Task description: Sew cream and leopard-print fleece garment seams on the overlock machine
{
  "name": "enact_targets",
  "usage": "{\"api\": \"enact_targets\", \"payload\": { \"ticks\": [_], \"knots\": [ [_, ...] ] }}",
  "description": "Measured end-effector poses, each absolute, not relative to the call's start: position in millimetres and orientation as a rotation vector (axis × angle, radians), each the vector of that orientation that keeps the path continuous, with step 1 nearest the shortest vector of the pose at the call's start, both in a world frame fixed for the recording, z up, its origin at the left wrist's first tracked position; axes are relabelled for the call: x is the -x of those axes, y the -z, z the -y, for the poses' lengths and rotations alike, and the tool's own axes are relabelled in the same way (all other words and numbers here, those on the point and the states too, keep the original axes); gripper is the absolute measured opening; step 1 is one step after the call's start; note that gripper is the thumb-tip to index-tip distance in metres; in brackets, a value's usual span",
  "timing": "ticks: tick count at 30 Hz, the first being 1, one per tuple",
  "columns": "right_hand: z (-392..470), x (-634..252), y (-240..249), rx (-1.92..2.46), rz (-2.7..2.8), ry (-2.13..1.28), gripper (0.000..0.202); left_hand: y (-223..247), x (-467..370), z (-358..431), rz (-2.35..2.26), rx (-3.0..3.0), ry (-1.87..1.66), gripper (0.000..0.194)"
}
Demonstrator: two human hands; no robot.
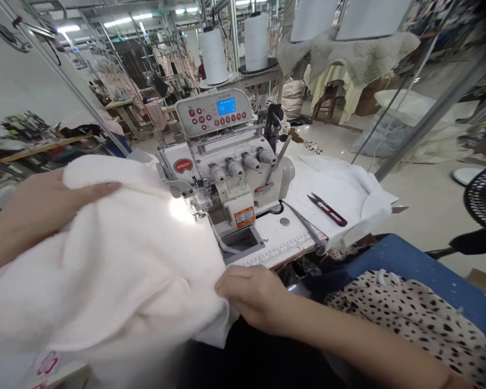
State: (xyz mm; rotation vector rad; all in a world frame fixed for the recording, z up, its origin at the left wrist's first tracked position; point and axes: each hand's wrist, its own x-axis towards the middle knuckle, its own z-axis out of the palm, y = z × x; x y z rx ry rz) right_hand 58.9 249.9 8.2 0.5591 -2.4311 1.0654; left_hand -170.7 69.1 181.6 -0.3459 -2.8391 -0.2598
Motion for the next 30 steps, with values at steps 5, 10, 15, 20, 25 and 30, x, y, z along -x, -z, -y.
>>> {"api": "enact_targets", "payload": {
  "ticks": [5, 10, 15, 20, 25, 30],
  "knots": [
    [-254.1, -39.0, -9.7, -0.559, 2.389, -1.071, 0.019, -188.5, 174.3, -78.2, 2.822, 0.359, 0.344, 0.060],
    [-257.7, -20.0, -14.8, -0.561, 2.259, -1.102, 0.020, -191.3, 187.4, -79.6, 2.736, 0.417, 0.305, 0.069],
    [-261.0, 1.1, -18.6, -0.505, 2.243, -1.133, 0.018, -191.2, 226.8, -79.7, 2.745, 0.536, 0.216, 0.078],
    [-257.3, 8.4, -12.1, -0.374, 2.062, -1.324, 0.020, -175.9, 216.6, -69.8, 2.693, 0.631, 0.200, 0.078],
    [-235.3, -10.6, 7.3, 0.122, 1.895, -1.809, 0.021, -103.5, 100.2, -34.9, 1.893, 1.141, 0.189, 0.033],
    [-212.3, -19.6, 19.4, -0.025, 2.233, -1.765, 0.020, -32.8, 54.5, -8.5, 1.904, 1.333, 0.082, 0.044]
  ]
}}
